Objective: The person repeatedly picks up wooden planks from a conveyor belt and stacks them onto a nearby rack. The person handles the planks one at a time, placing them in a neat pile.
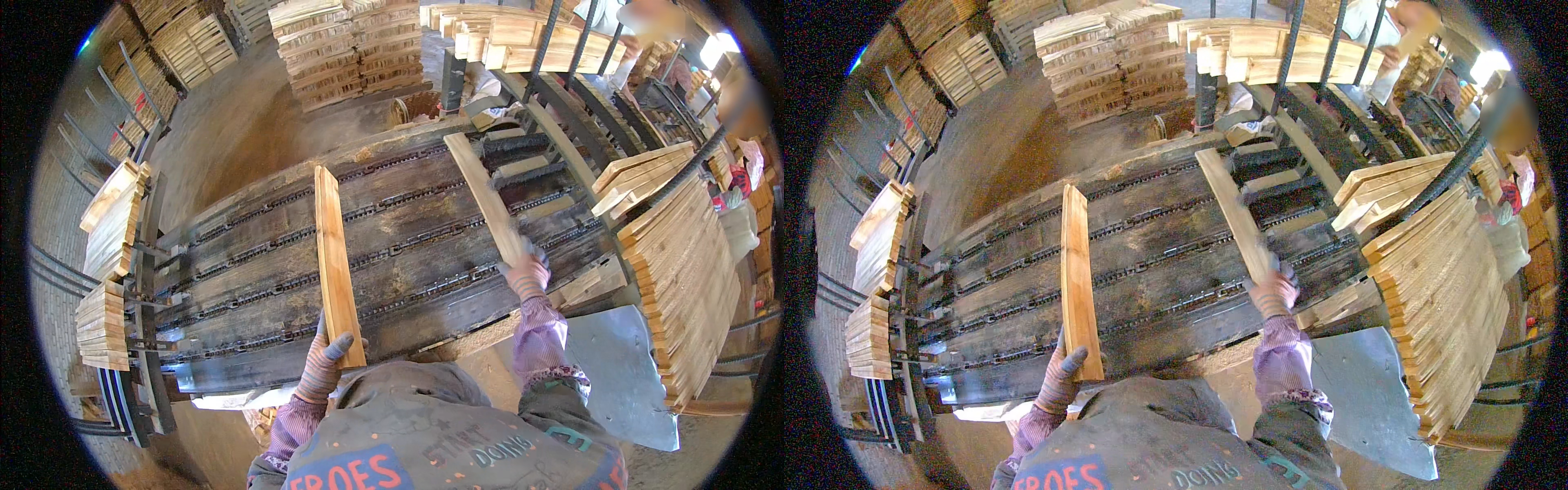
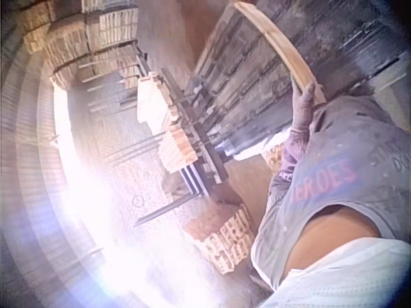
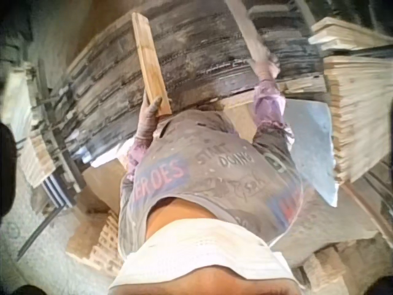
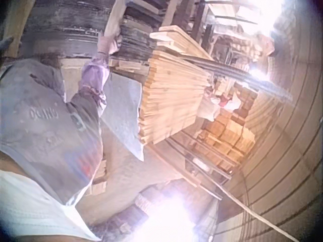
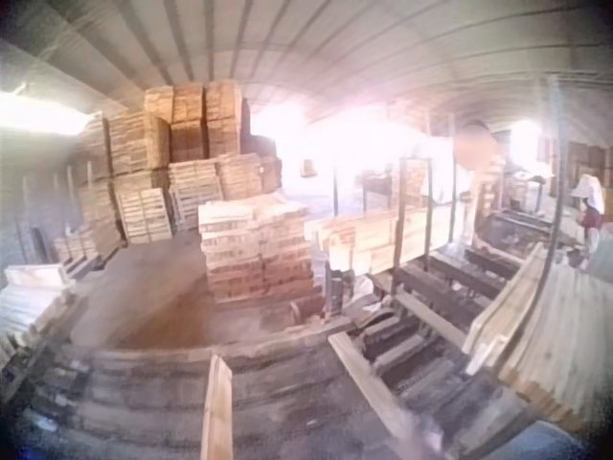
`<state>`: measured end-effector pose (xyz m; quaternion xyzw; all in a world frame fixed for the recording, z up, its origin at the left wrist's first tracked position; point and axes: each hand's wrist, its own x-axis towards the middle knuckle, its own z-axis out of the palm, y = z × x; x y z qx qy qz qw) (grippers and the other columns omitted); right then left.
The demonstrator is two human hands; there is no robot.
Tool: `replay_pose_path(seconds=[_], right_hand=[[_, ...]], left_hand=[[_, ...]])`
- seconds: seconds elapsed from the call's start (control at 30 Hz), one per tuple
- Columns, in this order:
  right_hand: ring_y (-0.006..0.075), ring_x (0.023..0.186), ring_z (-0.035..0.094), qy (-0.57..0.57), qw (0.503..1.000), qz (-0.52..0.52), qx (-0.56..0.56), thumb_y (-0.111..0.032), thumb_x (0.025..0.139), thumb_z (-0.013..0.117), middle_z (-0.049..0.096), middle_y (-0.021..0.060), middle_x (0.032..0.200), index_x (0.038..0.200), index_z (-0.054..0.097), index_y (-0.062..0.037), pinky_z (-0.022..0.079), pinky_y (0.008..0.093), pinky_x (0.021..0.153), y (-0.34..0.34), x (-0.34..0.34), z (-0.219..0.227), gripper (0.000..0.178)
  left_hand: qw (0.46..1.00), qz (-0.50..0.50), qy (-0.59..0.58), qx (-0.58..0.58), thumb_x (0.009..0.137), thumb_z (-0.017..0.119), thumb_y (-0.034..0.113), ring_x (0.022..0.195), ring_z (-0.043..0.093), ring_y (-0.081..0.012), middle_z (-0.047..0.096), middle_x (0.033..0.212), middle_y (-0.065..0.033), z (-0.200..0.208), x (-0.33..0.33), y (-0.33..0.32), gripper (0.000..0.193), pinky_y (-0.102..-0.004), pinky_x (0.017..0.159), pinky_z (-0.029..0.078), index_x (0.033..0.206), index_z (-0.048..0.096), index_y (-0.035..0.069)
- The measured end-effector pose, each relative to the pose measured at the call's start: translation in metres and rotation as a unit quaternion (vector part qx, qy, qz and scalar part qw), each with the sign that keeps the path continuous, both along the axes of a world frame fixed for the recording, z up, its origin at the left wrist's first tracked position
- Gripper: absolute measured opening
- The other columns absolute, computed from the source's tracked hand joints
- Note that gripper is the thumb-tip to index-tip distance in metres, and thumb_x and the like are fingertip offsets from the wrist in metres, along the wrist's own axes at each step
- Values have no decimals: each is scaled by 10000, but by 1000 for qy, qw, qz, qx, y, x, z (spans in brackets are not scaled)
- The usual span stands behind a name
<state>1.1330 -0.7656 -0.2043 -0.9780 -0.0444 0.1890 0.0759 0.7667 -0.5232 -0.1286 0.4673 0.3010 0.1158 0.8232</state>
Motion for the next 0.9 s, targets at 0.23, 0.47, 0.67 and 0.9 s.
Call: replay_pose_path(seconds=[0.23,0.47,0.67,0.9], right_hand=[[301,1186,652,243,885,1,397,-389,836,804,638,144,1315,1551,385,-204,558,440,962,-14,-48,-44,849],[198,1124,666,411,695,66,586,-108,900,604,667,94,1261,1495,466,5,563,323,984,40,-91,23,622],[110,995,641,372,709,186,569,-104,926,633,685,77,1191,1454,500,7,531,266,859,64,-133,43,556],[253,1155,653,304,730,430,437,-276,933,733,698,186,1241,1381,559,32,511,377,1002,112,-188,2,571]], left_hand=[[999,-35,1,-26,884,805,314,927,694,-218,603,1107,-79,12,19,-2,871,-382,768,613,1578,312,131],[998,-40,-18,-35,884,807,303,921,692,-212,602,1085,-70,14,25,4,842,-377,772,612,1563,338,139],[999,-13,-37,1,919,768,224,1028,656,-185,589,1225,-74,7,24,10,866,-353,823,595,1623,266,159],[997,-42,16,58,896,823,224,1156,573,-173,596,1293,-75,-39,19,3,936,-322,999,483,1622,241,122]])
